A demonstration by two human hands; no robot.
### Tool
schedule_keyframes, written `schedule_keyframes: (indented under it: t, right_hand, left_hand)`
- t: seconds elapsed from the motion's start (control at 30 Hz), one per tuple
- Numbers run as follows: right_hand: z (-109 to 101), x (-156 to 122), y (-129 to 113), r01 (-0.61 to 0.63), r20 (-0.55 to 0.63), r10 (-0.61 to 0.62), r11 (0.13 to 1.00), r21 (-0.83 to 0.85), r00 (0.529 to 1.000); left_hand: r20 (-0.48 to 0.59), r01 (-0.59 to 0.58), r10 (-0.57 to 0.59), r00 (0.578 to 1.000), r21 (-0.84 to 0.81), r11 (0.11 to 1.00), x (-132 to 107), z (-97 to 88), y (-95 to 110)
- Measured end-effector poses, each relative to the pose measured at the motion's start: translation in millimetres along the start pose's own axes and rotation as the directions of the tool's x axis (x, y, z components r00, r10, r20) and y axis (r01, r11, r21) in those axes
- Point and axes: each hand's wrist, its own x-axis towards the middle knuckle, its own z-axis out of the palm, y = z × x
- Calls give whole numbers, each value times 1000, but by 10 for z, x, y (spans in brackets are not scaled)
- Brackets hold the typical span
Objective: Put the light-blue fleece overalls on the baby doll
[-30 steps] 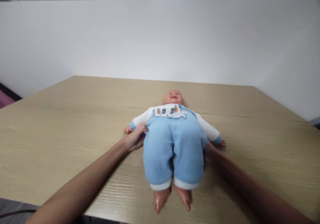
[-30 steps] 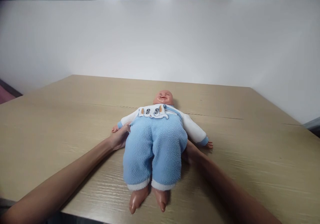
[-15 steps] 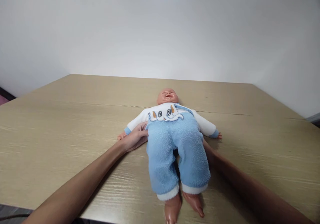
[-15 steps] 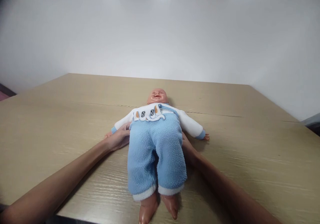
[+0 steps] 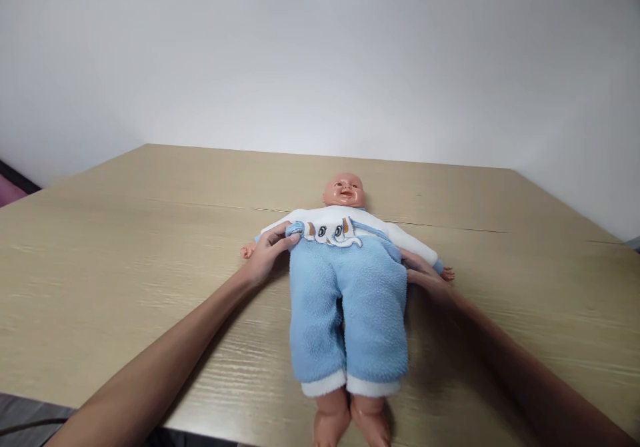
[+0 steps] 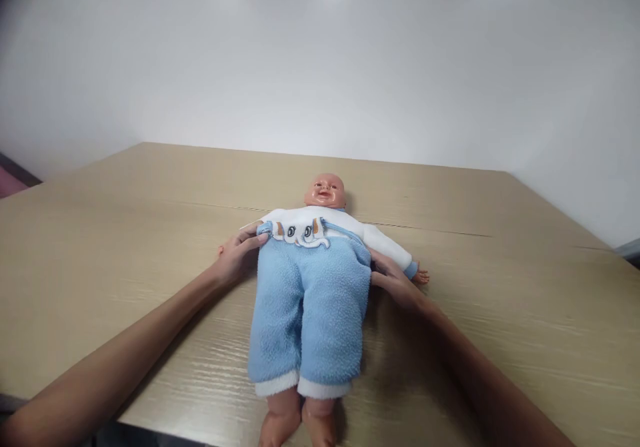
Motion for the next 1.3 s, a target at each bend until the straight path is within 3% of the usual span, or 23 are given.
schedule_keyframes:
  t: [0.17, 0.4, 0.5, 0.57, 0.7, 0.83, 0.97, 1.13, 1.23, 1.3]
  right_hand:
    - [130, 6, 1, 42, -172, -7, 979, 201, 985]
    - [214, 453, -120, 126, -316, -99, 990, 66, 944]
    - [176, 604, -80, 47, -280, -18, 994, 99, 960]
    - [148, 621, -8, 6, -252, -7, 1000, -3, 968]
    - [93, 483, 121, 12, -186, -59, 969, -245, 981]
    - [39, 313, 151, 43, -62, -60, 969, -242, 996]
    - [18, 256, 174, -28, -84, 15, 988, -153, 996]
    - [67, 268, 224, -106, -182, 101, 994, -18, 978]
    - [18, 256, 216, -105, -202, 80, 988, -117, 976]
    - [-68, 237, 186, -56, -108, 28, 961, -272, 994]
  left_hand:
    - [20, -103, 101, 995, 153, 983, 3, 138, 81]
    - [28, -127, 124, 992, 241, 962, 222, 324, 185]
    - [2, -74, 76, 997, 229, 970, 299, 323, 198]
    - [11, -70, 69, 998, 266, 961, 306, 296, 181]
    - [98, -111, 77, 992, 416, 903, 226, 166, 114]
    - [177, -161, 77, 981, 530, 833, 142, 5, 74]
    - [184, -156, 63, 981, 554, 818, 122, -59, 58]
    - [152, -135, 73, 986, 451, 882, 137, -2, 28]
    - [139, -129, 74, 987, 444, 887, 144, 6, 32]
    - [149, -123, 57, 987, 484, 866, 140, -21, 51]
